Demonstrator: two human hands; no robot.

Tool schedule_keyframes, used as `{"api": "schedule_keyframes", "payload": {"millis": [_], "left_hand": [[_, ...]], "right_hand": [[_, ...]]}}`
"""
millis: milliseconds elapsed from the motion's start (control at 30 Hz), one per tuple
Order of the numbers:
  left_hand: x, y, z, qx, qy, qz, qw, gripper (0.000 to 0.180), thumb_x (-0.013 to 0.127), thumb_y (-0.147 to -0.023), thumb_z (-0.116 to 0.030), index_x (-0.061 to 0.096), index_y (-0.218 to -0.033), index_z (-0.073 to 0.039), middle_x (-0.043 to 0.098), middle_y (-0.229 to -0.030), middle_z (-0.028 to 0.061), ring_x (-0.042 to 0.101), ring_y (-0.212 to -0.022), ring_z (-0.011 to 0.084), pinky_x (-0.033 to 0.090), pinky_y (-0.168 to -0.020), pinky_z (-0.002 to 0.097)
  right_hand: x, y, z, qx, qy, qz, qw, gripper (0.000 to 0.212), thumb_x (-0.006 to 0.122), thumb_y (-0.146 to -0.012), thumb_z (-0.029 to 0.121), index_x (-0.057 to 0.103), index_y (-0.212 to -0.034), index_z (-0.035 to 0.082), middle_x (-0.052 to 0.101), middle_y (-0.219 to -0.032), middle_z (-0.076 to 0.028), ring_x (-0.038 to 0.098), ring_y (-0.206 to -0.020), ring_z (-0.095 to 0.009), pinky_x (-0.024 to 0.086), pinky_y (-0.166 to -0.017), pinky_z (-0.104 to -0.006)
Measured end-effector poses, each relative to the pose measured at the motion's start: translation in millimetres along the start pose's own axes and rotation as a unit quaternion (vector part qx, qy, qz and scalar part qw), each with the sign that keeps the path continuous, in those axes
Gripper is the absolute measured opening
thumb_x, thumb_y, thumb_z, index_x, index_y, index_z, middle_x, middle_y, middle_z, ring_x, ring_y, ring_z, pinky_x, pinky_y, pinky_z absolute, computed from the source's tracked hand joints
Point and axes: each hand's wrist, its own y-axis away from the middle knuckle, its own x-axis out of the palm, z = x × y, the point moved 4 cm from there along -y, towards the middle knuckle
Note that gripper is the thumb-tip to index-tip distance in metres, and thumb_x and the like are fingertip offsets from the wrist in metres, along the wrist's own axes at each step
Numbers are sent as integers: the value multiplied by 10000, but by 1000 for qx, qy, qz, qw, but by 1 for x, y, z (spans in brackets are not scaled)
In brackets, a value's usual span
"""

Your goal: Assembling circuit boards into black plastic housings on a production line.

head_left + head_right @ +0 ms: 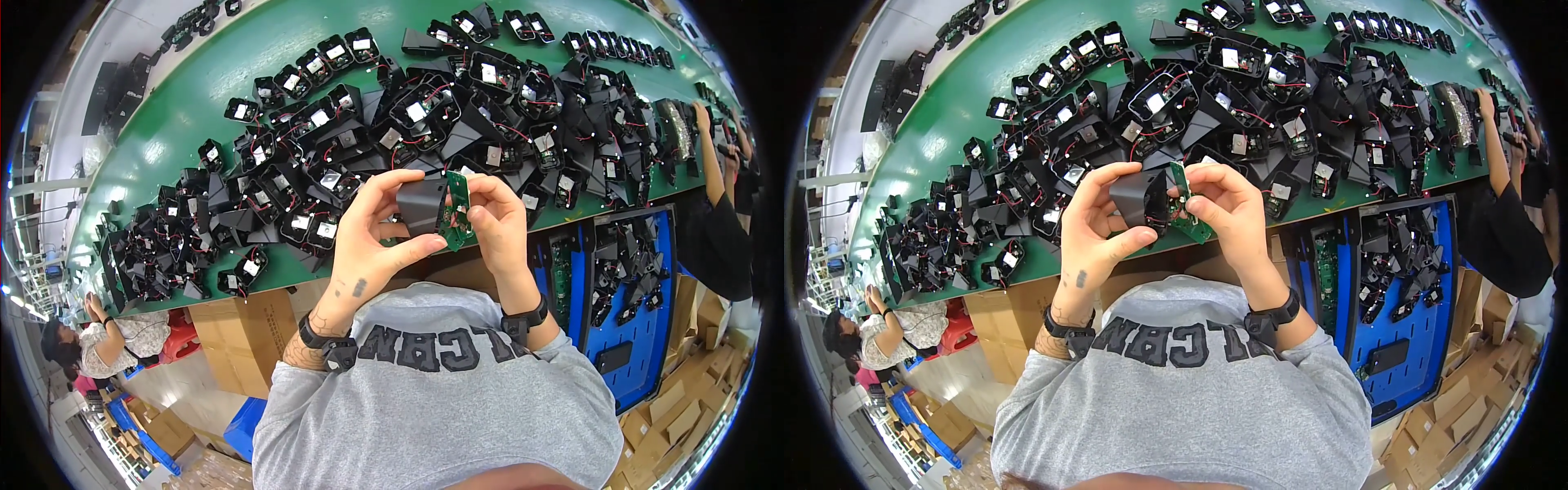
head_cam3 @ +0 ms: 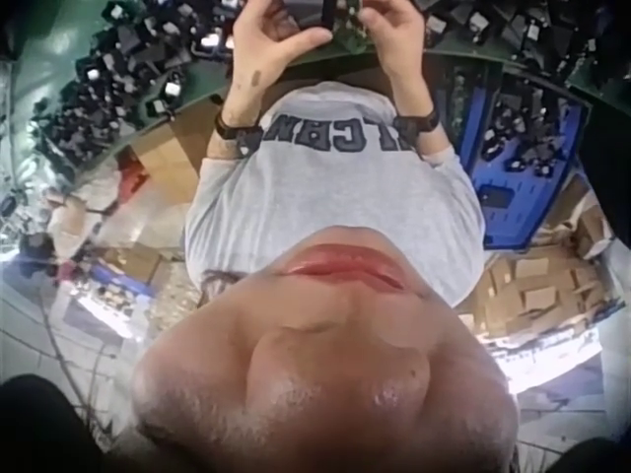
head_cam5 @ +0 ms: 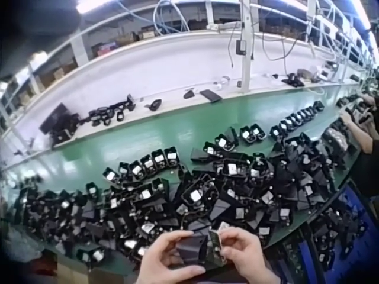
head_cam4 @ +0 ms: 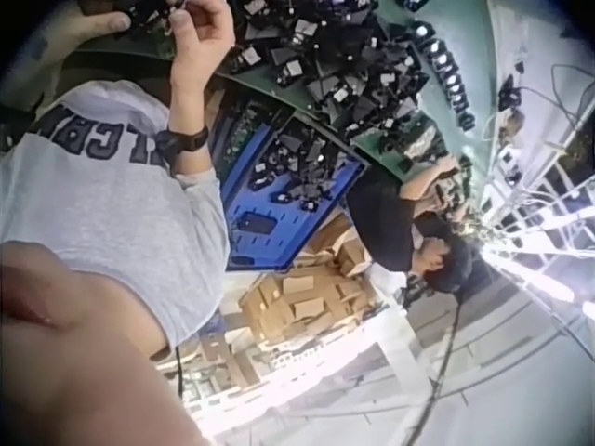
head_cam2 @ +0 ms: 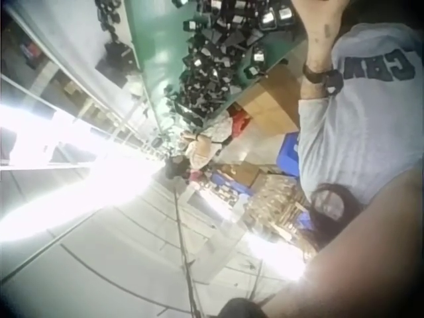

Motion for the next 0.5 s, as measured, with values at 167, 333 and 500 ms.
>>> {"api": "schedule_keyframes", "payload": {"millis": [167, 333, 500], "left_hand": [[1, 1, -1, -3, -17, -6, 1000, 721, 831, -667, -50, 461, -1284, -6, 586, -1148, 114, 614, -1040, 186, 541, -866, 307], [0, -1, 1, 1, -23, -8, 1000, 723, 832, -666, -53, 460, -1285, -6, 587, -1144, 114, 615, -1041, 188, 544, -862, 309], [0, -4, 0, 11, 15, -15, 1000, 682, 800, -716, -56, 448, -1298, -2, 567, -1172, 112, 591, -1058, 170, 536, -866, 298]], "right_hand": [[-4, 0, -1, -25, -28, 17, 999, 221, 682, -814, 39, 601, -1014, -8, 583, -1057, -100, 630, -950, -207, 538, -755, -306], [2, -1, 4, -10, 11, 9, 1000, 284, 732, -791, 140, 594, -987, -12, 599, -1056, -103, 607, -943, -171, 492, -837, -298], [2, 1, 9, -49, 60, 15, 997, 274, 753, -729, 42, 620, -962, -12, 586, -1088, -117, 586, -994, -194, 488, -844, -309]]}}
